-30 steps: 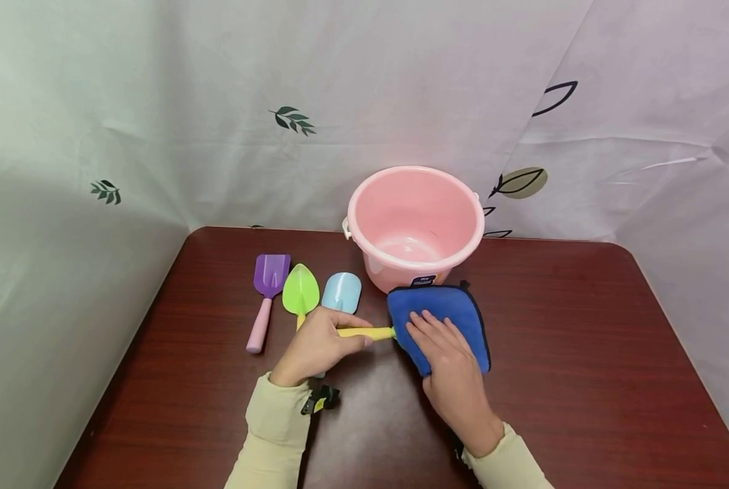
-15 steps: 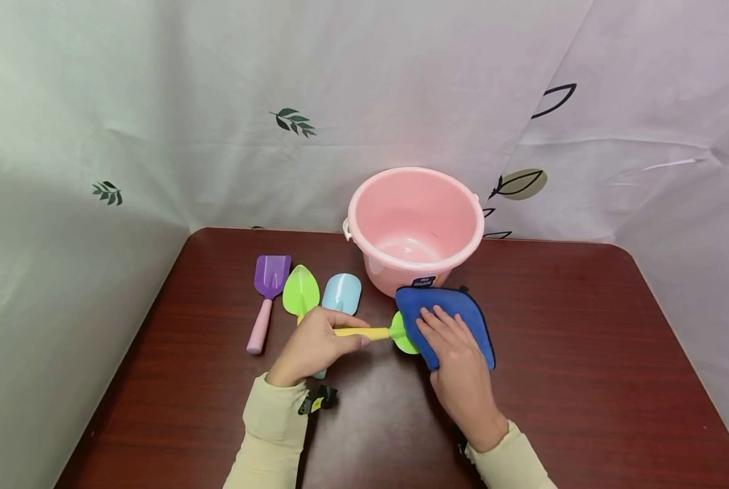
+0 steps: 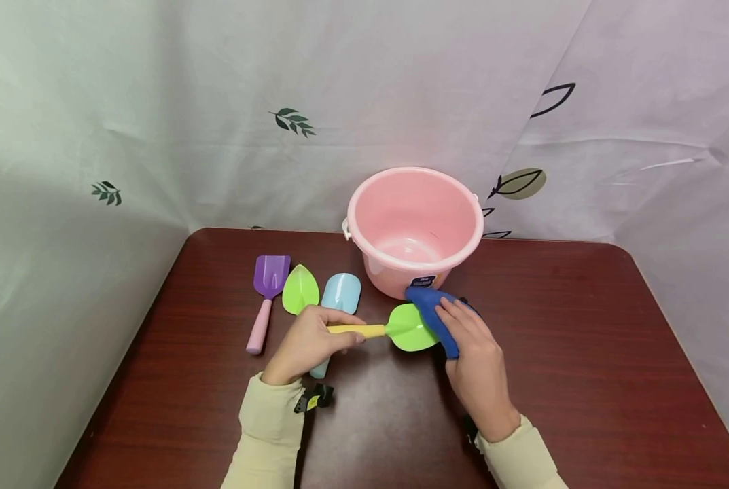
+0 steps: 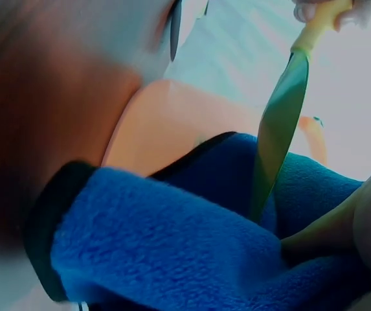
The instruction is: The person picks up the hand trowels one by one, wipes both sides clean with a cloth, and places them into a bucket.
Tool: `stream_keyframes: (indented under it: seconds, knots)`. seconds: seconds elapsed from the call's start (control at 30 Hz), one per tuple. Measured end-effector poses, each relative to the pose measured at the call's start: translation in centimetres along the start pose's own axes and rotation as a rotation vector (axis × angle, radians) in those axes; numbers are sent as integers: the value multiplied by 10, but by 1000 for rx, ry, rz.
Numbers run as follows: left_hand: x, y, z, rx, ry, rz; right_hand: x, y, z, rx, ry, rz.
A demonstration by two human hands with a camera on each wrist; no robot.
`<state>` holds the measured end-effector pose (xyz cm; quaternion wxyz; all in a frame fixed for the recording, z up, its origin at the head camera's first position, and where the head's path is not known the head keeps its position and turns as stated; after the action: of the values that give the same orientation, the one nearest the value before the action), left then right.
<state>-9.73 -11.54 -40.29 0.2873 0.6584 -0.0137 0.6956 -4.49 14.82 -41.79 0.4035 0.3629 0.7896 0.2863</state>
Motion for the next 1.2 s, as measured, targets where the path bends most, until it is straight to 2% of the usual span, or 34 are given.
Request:
stream_keyframes:
  seconds: [0.4, 0.63, 0.83, 0.97, 1.2]
  knots:
    - [0, 4, 1, -22, 32, 72, 10, 12, -4, 122, -38, -24]
    - [-2, 6, -1, -19, 8, 109, 13, 15, -5, 201, -68, -62]
    - [-3, 5, -1, -22, -15, 129, 14, 16, -5, 238, -84, -69]
    - [-3, 3, -3, -10, -31, 106, 16, 16, -5, 255, -87, -67]
    - [-4, 0, -4, 17, -101, -11, 16, 15, -4, 281, -82, -91]
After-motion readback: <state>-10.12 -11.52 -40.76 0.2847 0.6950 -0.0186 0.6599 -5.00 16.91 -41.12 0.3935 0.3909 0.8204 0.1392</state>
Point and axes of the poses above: each hand's wrist, its own z-axis away from the middle knuckle, its own y-axis out of the back of the hand, x = y × z, the point moved 1 cm from there along -z, towards the middle knuckle, and after that the axes turned 4 degrees about -x, right-handed, at the moved point
